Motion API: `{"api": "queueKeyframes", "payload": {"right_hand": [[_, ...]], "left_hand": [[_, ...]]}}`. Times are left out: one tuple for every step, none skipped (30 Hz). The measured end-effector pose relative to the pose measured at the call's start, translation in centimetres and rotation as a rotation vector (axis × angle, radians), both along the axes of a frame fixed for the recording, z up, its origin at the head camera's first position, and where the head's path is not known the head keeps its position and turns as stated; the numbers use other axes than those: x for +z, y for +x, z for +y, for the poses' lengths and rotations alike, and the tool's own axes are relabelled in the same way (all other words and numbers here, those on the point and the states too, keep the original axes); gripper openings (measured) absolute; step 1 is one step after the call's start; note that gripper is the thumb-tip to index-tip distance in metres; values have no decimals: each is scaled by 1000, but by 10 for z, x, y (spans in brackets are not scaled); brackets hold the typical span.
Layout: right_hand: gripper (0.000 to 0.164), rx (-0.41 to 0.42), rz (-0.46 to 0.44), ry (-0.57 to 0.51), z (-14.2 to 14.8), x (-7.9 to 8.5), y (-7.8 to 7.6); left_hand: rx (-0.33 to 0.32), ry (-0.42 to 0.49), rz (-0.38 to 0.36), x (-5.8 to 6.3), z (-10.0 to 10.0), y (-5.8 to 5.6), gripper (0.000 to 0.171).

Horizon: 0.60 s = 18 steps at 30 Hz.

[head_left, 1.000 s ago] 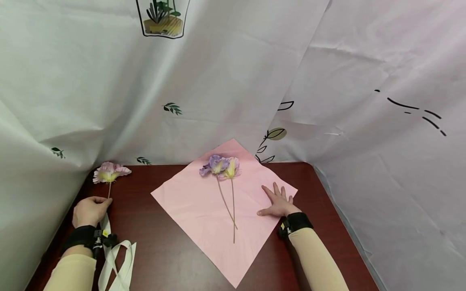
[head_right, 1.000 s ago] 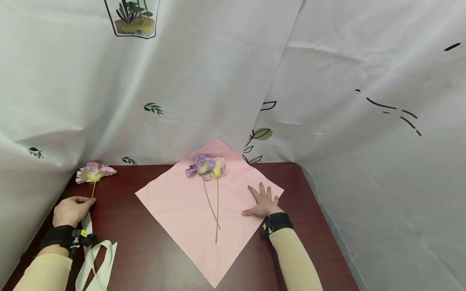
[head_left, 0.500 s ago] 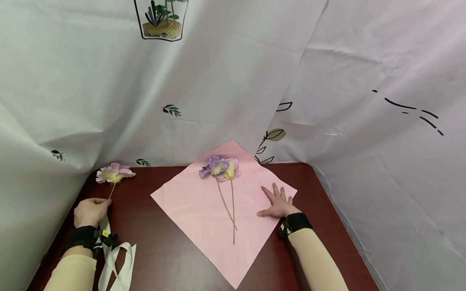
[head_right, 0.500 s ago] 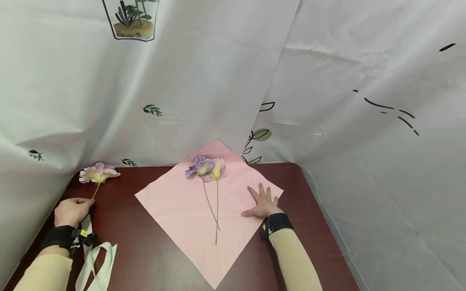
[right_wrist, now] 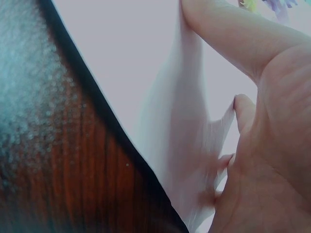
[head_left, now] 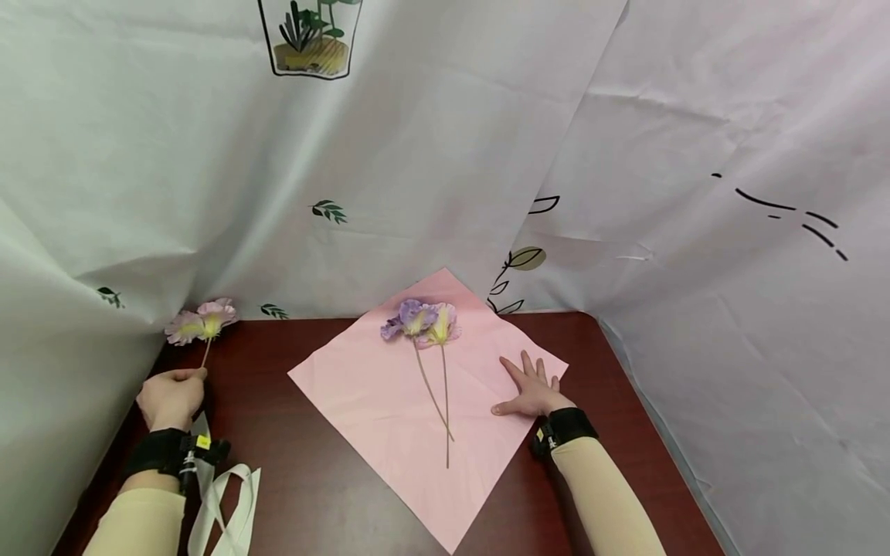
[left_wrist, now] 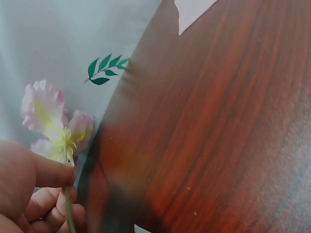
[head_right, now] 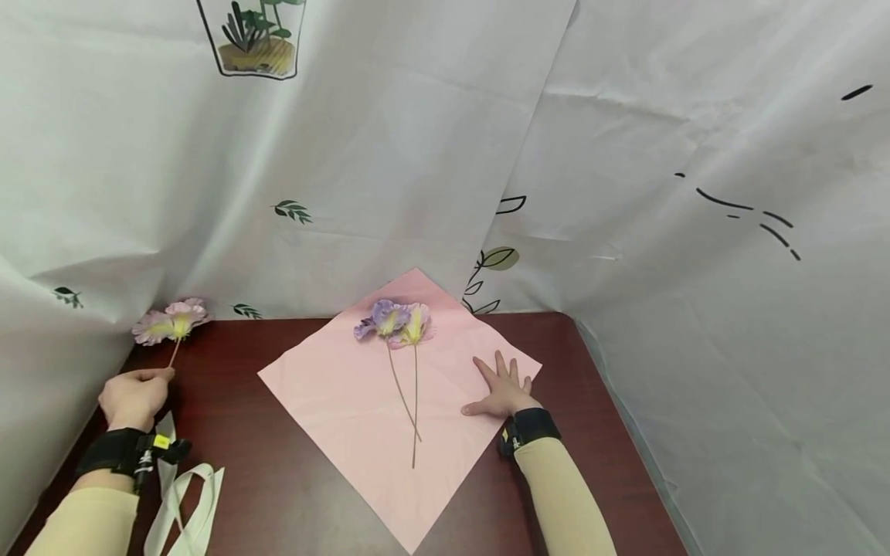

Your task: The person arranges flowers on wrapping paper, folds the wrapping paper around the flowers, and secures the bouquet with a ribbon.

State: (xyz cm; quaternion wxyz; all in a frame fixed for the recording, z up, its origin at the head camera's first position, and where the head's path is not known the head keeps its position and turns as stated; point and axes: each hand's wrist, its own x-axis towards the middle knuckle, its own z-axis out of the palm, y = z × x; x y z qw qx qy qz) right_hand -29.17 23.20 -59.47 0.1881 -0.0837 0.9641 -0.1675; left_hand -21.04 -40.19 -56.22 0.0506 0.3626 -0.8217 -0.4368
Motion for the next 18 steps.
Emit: {"api": "queueKeyframes", "payload": {"right_hand": [[123,2,0,0,0,0,0],[122,4,5,-1,0,0,0],[122,5,9,-8,-1,1,0],[121,3,11,-10,-1,2,0],[121,3,12,-9,-1,3,1],[120,2,12,-8,-2,5,1],[119,2,14,-12,-2,6,1],[119,2,12,-10,-3,7,2],[119,3,8,-7,-3,9,2],[118,4,6,-1,-3,9,2],[118,6,5,4,-3,9,2],[118,6,5,5,-3,10,2],[118,5,6,6,-3,10,2],[118,4,6,7,-3,9,2],[118,4,7,5,-3,9,2],[118,3,10,2,-3,8,2],[118,1,11,1,-3,8,2],[117,-1,12,1,-3,8,2]], "left_hand": [[5,17,10,1,1,0,52],[8,39,20,2,3,0,53],[10,64,31,4,5,0,55],[16,111,44,5,8,0,56],[24,161,65,7,12,0,56],[42,233,91,8,16,0,54],[60,312,119,10,21,0,50],[77,385,145,11,25,1,45],[93,456,169,12,30,2,38],[109,531,194,13,35,2,30],[117,587,218,14,39,3,24],[126,643,234,14,43,4,18],[122,682,242,15,47,4,17],[118,714,248,15,51,5,17],[116,749,252,16,54,4,18],[112,780,258,16,58,4,20],[103,804,262,16,61,3,20],[93,824,261,17,64,2,20]]}}
